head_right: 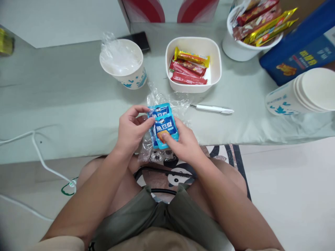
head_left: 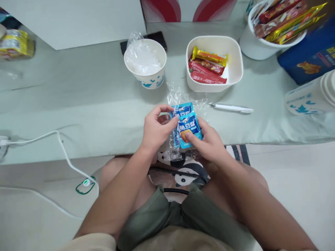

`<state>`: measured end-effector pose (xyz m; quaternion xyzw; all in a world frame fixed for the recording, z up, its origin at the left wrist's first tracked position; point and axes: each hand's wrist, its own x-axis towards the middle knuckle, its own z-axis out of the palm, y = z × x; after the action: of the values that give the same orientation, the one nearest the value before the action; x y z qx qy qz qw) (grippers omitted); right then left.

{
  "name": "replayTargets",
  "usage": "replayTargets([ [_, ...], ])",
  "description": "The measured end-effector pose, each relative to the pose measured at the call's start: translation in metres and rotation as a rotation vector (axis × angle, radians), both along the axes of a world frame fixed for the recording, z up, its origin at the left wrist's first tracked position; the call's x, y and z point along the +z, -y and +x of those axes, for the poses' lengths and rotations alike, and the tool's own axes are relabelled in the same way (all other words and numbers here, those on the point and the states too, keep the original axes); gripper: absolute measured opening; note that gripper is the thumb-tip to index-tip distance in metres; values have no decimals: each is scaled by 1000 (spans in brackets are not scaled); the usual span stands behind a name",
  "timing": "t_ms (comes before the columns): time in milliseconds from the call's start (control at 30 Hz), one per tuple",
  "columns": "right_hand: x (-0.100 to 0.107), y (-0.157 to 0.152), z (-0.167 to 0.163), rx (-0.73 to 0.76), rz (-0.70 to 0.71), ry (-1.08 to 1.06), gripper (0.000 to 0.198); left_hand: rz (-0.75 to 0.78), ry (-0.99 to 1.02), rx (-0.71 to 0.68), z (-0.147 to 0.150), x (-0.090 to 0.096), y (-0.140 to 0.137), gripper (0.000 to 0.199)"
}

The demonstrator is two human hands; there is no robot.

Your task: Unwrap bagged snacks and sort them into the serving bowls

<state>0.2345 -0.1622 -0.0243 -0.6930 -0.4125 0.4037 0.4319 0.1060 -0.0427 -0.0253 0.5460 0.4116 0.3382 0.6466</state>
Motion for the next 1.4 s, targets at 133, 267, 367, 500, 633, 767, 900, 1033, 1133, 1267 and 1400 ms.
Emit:
replayTargets([
  [133, -1, 0, 0, -13, -2, 2, 46, -27, 4, 20, 0, 0, 0, 25],
  [267, 1, -1, -1, -22, -17, 22, 44, -40, 13, 27, -1, -3, 0, 26],
  [367, 2, -1, -1, -26, -25, 43, 43, -60, 30, 22, -1, -6, -1, 25],
  [500, -3, -1, 0, -49, -15, 64, 45, -110, 79, 47, 0, -6, -4, 18],
  [633, -7, -2, -2, -111, -2, 85, 49, -240, 121, 65, 1, 2, -6, 16],
  [767, -6, -3, -6, -142, 19, 169, 43, -145, 73, 74, -1, 5, -6, 23],
  [900, -7, -5, -7, -143, 126, 238, 41, -96, -24, 44, -4, 5, -9, 29],
  [1033, -10, -6, -5, -183, 210, 228, 41, -399, 148, -67, -9, 16, -14, 18],
  [1133, -10, -6, -5, -195, 176, 76, 50, -577, 238, -155, -11, 25, -13, 14],
  [1267, -9, -8, -7, -241, 189, -96, 42, -609, 289, -65, -9, 25, -11, 16],
  [1400, -12, -12, -8, -341, 223, -158, 42, -505, 275, 98, -8, 21, -15, 18],
])
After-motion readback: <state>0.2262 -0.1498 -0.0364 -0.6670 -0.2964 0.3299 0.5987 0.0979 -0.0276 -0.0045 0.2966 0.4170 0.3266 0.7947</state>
